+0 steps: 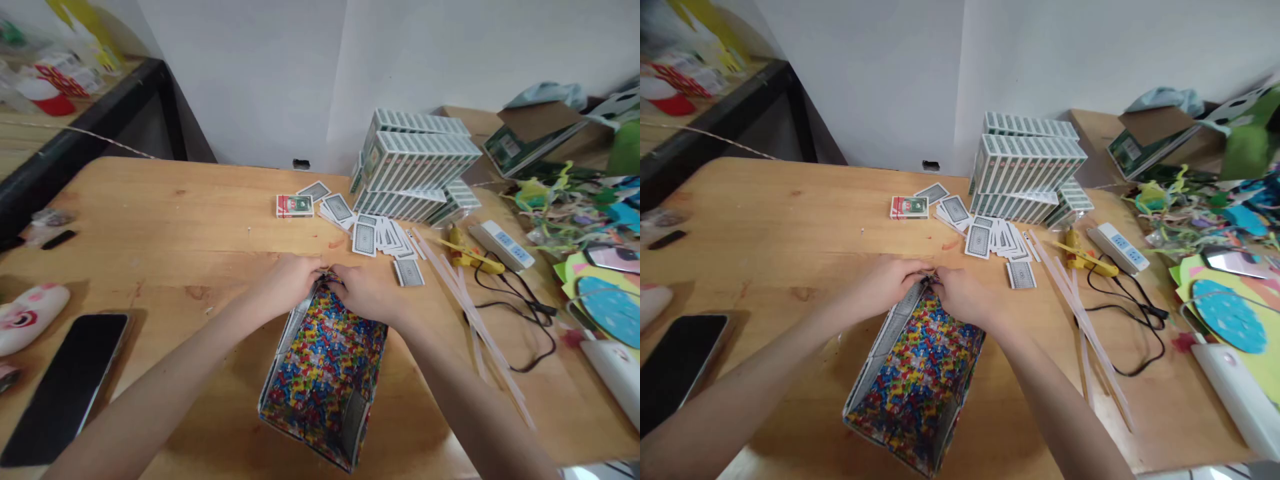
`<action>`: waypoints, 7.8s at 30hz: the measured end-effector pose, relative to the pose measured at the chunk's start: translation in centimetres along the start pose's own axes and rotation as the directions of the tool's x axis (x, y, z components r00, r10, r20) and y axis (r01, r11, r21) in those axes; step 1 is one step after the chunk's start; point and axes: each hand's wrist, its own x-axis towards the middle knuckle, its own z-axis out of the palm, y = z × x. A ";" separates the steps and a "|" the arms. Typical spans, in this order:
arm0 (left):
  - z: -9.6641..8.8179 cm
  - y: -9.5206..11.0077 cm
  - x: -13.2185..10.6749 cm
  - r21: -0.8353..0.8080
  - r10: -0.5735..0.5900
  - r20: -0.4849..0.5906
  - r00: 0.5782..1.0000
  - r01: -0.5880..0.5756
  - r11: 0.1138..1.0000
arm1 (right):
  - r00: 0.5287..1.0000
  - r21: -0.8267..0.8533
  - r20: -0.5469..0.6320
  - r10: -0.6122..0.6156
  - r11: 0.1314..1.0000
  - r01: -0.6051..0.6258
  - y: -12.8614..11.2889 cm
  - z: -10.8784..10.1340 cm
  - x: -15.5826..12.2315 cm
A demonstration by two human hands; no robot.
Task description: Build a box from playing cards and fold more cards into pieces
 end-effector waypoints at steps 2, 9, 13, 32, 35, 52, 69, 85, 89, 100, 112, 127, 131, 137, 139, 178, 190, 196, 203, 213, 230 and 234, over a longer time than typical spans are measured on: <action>0.4 -0.4 -0.4 -0.074 -0.035 -0.087 0.996 0.029 0.997 | 0.999 -0.012 0.049 -0.011 1.000 0.012 0.5 -0.5 0.3; 0.7 -0.3 -0.7 0.114 -0.023 -0.217 0.976 0.049 0.992 | 0.996 -0.096 0.044 -0.074 0.992 0.078 1.6 -0.4 1.8; 0.4 -0.5 0.0 0.233 -0.026 -0.185 0.982 0.070 0.970 | 0.983 0.005 0.007 -0.182 0.983 0.182 1.4 -0.3 2.9; 0.3 -1.3 0.2 0.224 0.043 -0.180 0.983 -0.001 0.975 | 0.979 -0.041 -0.047 -0.200 0.979 0.198 0.7 0.1 3.8; 1.1 -1.8 -0.2 0.023 -0.015 -0.252 0.968 0.021 1.000 | 0.974 0.027 -0.143 -0.176 0.983 0.181 1.1 -0.3 2.8; 3.5 -2.8 -0.6 -0.837 -0.432 -0.124 0.893 0.140 0.529 | 0.876 0.234 -0.482 0.020 0.966 0.107 0.1 1.2 0.1; 3.9 -3.1 -0.5 -0.785 -0.392 -0.210 0.896 0.085 0.614 | 0.928 0.120 -0.360 0.096 0.991 -0.056 -1.6 0.8 0.8; 0.7 -0.8 -1.3 -0.564 -0.160 -0.177 0.971 0.033 0.825 | 0.760 0.234 -0.636 0.134 0.972 0.024 -1.2 -0.8 0.4; -0.4 0.3 -1.2 -0.210 -0.147 -0.292 0.945 0.087 0.974 | 0.774 0.191 -0.624 0.108 0.981 0.017 -1.8 -0.6 0.3; -0.5 0.9 -1.0 0.480 0.024 -0.130 0.991 0.042 0.876 | 0.824 0.085 -0.564 0.055 0.996 -0.009 -1.3 1.8 0.9; 1.5 0.6 -0.1 0.485 0.047 -0.004 0.999 -0.039 0.874 | 0.829 0.159 -0.555 0.064 0.987 0.031 -2.5 -1.2 2.1; 1.3 0.4 -0.9 0.333 0.066 -0.057 0.996 -0.043 0.942 | 0.993 -0.001 -0.085 0.081 0.997 -0.082 -0.4 -2.5 -0.4; 2.2 -0.3 -0.6 0.044 -0.007 -0.159 0.987 0.014 0.999 | 0.996 -0.019 -0.069 0.063 0.998 -0.064 -0.4 -2.5 0.1; 2.6 -0.9 0.0 -0.087 -0.011 -0.257 0.966 -0.012 0.996 | 0.976 -0.127 -0.166 0.143 0.978 -0.165 -0.9 -0.9 0.3; 2.5 -0.8 0.0 -0.031 -0.001 -0.256 0.967 -0.007 1.000 | 0.962 -0.175 -0.214 0.167 0.963 -0.206 -1.2 -0.1 0.2; 1.4 -2.3 -0.5 -0.527 -0.324 0.023 0.946 0.287 0.800 | 0.941 -0.106 -0.325 0.094 0.985 -0.135 -0.9 1.0 -1.1; 2.7 -1.8 -0.5 -0.486 -0.333 -0.155 0.930 0.222 0.846 | 0.924 0.025 -0.355 0.139 0.990 -0.139 -0.9 1.2 -1.2; 2.6 -1.7 -1.3 -0.345 -0.192 -0.111 0.975 0.144 0.928 | 0.909 0.075 -0.395 0.134 0.991 -0.113 -0.5 1.4 -1.6; 2.4 -0.3 -1.7 -0.019 -0.131 -0.101 0.986 0.130 0.991 | 0.925 0.029 -0.370 0.087 0.996 -0.082 -0.6 1.8 -1.7; 2.8 0.3 -1.3 0.015 -0.097 -0.069 0.993 0.098 0.995 | 0.935 -0.047 -0.345 0.078 0.994 -0.100 -0.4 1.9 -1.2; 2.7 0.8 -1.4 0.151 -0.048 -0.116 0.992 0.066 0.986 | 0.936 -0.057 -0.346 0.065 0.994 -0.090 -0.6 1.9 -1.1; 2.8 0.5 -1.3 0.174 -0.034 -0.084 0.996 0.048 0.984 | 0.936 -0.067 -0.346 0.056 0.994 -0.084 -0.7 1.9 -1.1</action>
